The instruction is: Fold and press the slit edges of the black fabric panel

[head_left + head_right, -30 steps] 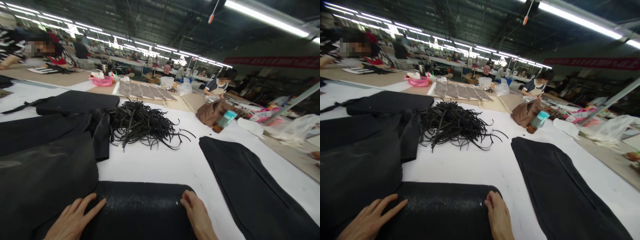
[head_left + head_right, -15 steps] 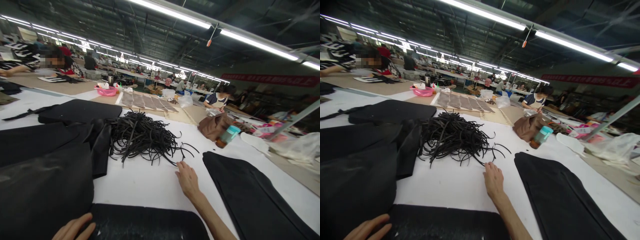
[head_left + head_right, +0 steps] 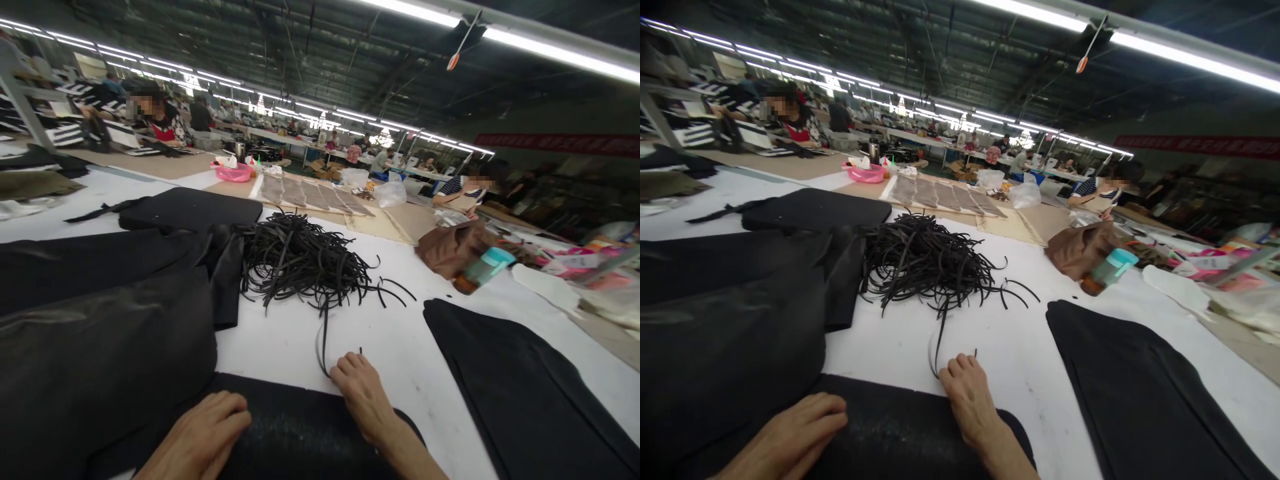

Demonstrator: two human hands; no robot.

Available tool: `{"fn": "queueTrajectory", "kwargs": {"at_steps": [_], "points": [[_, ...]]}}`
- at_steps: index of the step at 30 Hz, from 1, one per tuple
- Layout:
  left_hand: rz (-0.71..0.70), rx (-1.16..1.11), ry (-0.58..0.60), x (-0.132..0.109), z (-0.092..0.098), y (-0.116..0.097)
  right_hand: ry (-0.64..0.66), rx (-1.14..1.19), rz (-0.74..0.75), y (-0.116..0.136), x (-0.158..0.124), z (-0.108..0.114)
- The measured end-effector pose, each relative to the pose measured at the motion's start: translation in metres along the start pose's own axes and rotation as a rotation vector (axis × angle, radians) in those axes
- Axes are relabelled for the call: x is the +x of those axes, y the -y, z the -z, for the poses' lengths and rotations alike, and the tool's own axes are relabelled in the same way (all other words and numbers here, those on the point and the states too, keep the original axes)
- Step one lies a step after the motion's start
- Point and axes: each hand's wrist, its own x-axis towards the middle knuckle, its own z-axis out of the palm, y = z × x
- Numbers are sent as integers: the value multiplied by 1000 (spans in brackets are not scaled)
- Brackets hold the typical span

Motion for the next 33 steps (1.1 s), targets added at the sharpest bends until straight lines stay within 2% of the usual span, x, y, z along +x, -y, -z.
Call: {"fn": "queueTrajectory", "kwargs": {"at_steps": [3, 5, 7, 10, 13, 18, 22, 25, 29, 33], "points": [[-51, -36, 128, 33, 15, -19, -60, 30, 182, 18, -5, 0], [-141, -61, 215, 55, 14, -24, -99, 18, 247, 28, -1, 1], [-224, -60, 253, 74, 4, -22, -139, -5, 278, 33, 4, 4], [-203, -22, 263, 92, -15, -9, -174, -34, 262, 31, 12, 11], [-120, 22, 241, 99, -23, 5, -201, -57, 149, 15, 17, 16], [-49, 29, 211, 102, -18, 19, -273, -116, -31, -11, 20, 17], [16, 4, 172, 97, -7, 21, -150, -23, -114, -19, 16, 28], [96, -94, 139, 89, 9, 14, -90, 32, -159, -20, 3, 40], [296, -378, 195, 69, 30, -2, 4, 385, -282, -16, -31, 47], [497, -604, 282, 41, 35, -11, 64, 719, -435, -11, -76, 44]]}}
